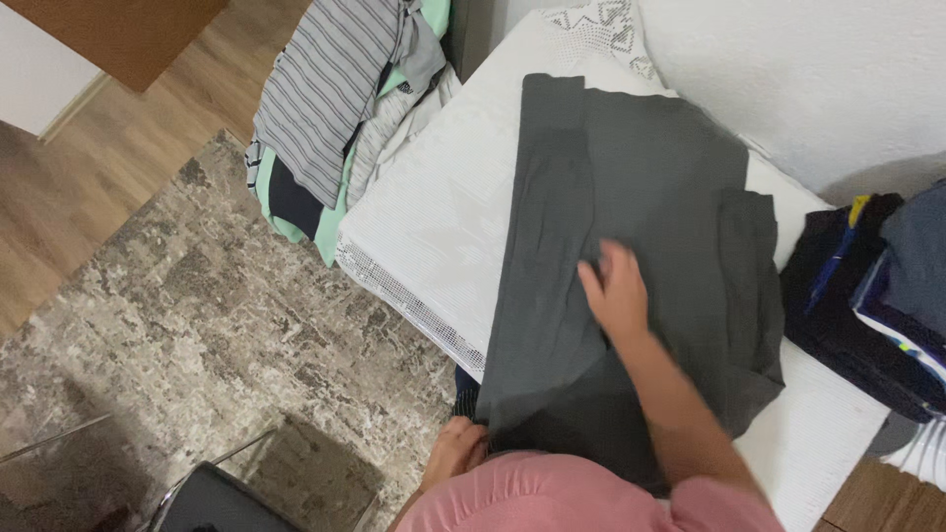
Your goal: The person folds a black vest, a pair of blue pants, a grey t-shirt, and a striped shirt by hand on a white table, then places each folded item onto a stack of clothes.
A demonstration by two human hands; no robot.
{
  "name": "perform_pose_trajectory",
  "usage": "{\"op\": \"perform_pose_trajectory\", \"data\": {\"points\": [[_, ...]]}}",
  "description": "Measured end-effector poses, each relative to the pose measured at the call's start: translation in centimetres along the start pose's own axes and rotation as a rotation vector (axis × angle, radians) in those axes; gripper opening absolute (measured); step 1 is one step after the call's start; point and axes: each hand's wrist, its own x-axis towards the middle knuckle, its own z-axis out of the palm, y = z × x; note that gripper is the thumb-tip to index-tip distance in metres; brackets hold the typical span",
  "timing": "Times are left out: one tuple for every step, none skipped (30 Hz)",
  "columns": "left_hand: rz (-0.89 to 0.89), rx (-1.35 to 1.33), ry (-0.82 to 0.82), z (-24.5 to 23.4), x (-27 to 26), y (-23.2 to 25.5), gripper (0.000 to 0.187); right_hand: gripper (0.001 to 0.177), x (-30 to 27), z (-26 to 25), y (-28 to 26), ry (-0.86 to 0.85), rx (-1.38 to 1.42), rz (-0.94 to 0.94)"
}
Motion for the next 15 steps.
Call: {"op": "perform_pose_trajectory", "data": {"points": [[-0.045,-0.107,0.04,-0.5,0.3,1.2,0.011,0.06,-3.8,-1.0,0.5,-0.052,-0.064,0.127],[-0.038,-0.106,0.043,0.5,0.1,0.1,0.011,0.06,-6.0,-1.7,0.5,-0.046,-0.065,0.123],[-0.045,-0.161,0.084,1.4,-0.3,-0.9,0.007,0.053,-8.3,-2.5,0.5,-0.061,-0.051,0.18],[-0.051,-0.215,0.125,2.5,-0.8,-1.9,0.015,0.047,-10.8,-3.3,0.5,-0.077,-0.037,0.238],[-0.049,-0.214,0.121,2.3,-0.7,-1.5,0.015,0.047,-11.1,-3.7,-0.1,-0.074,-0.036,0.241],[-0.104,-0.321,0.107,2.3,-0.7,-1.1,0.014,0.053,-11.5,-4.1,-0.7,-0.185,-0.052,0.322],[-0.156,-0.428,0.092,2.3,-0.6,-0.7,0.02,0.06,-11.8,-4.5,-1.2,-0.294,-0.069,0.403],[-0.152,-0.427,0.087,3.0,-1.0,-1.4,0.02,0.06,-11.7,-4.0,-0.9,-0.289,-0.068,0.406],[-0.239,-0.542,0.121,3.8,-1.3,-2.2,0.02,0.06,-11.5,-3.4,-0.6,-0.311,-0.085,0.363],[-0.326,-0.656,0.156,4.6,-1.6,-3.0,0.022,0.06,-11.3,-2.9,-0.3,-0.333,-0.103,0.32],[-0.324,-0.656,0.152,4.9,-1.8,-3.0,0.022,0.06,-11.3,-2.8,-0.2,-0.33,-0.103,0.322],[-0.334,-0.705,0.202,5.3,-2.1,-3.1,0.024,0.039,-11.4,-2.8,-0.1,-0.321,0.007,0.303],[-0.342,-0.751,0.256,5.4,-2.2,-3.3,0.027,0.04,-11.2,-2.5,-0.2,-0.31,0.119,0.279],[-0.338,-0.748,0.256,5.5,-2.0,-2.8,0.027,0.04,-11.3,-2.4,0.2,-0.307,0.122,0.277],[-0.32,-0.771,0.299,5.3,-2.0,-2.4,0.028,0.033,-11.5,-2.2,0.4,-0.297,0.176,0.353]]}}
